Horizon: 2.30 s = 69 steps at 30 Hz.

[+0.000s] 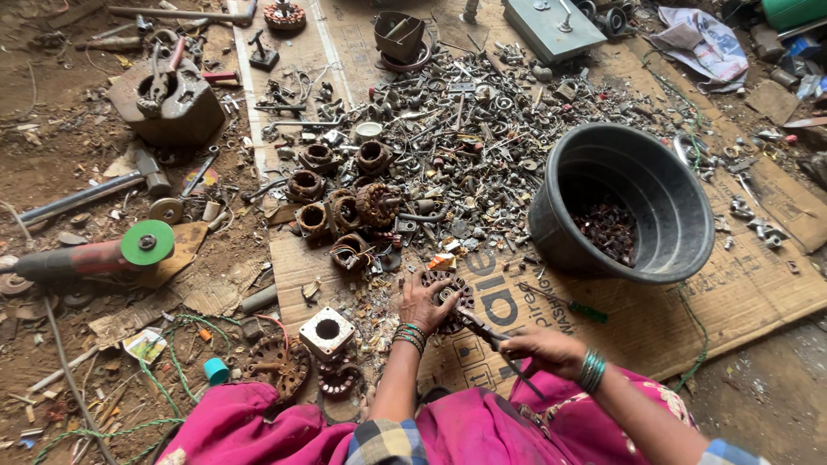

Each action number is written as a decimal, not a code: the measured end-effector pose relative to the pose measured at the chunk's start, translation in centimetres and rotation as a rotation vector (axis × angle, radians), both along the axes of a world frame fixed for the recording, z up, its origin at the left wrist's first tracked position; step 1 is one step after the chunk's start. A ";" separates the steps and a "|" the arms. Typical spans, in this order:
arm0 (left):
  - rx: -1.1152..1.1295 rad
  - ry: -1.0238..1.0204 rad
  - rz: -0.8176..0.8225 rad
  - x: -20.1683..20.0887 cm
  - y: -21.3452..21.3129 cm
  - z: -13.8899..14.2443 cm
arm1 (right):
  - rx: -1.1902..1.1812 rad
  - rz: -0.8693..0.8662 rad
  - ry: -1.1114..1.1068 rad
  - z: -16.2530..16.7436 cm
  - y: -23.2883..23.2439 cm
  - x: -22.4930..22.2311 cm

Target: The person sits on a cardboard sheet and uses pliers to pull copper wire coils out of a motor stator. The removed coils are placed into a nearby bucket.

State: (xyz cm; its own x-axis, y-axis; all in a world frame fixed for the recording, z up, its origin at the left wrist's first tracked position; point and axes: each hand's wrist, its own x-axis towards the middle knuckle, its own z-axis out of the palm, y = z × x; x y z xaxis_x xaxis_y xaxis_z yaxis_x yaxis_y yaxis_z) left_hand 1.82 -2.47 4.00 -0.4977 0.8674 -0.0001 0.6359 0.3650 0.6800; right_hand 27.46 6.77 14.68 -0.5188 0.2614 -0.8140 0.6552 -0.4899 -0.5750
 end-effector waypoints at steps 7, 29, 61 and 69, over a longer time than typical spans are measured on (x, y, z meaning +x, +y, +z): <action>-0.068 -0.056 0.037 0.1 0.5 -0.1 | -0.016 -0.243 0.190 -2.9 -3.7 0.6; -0.240 -0.079 0.103 -0.2 1.2 1.8 | 0.551 0.243 -0.248 -10.3 -4.8 -0.2; -0.065 -0.144 0.104 -2.5 1.1 -0.4 | -0.651 -0.434 0.589 -8.8 -8.4 -2.9; -0.212 -0.203 0.110 -0.9 1.6 0.9 | -0.249 -0.363 0.145 -4.8 -8.0 -2.1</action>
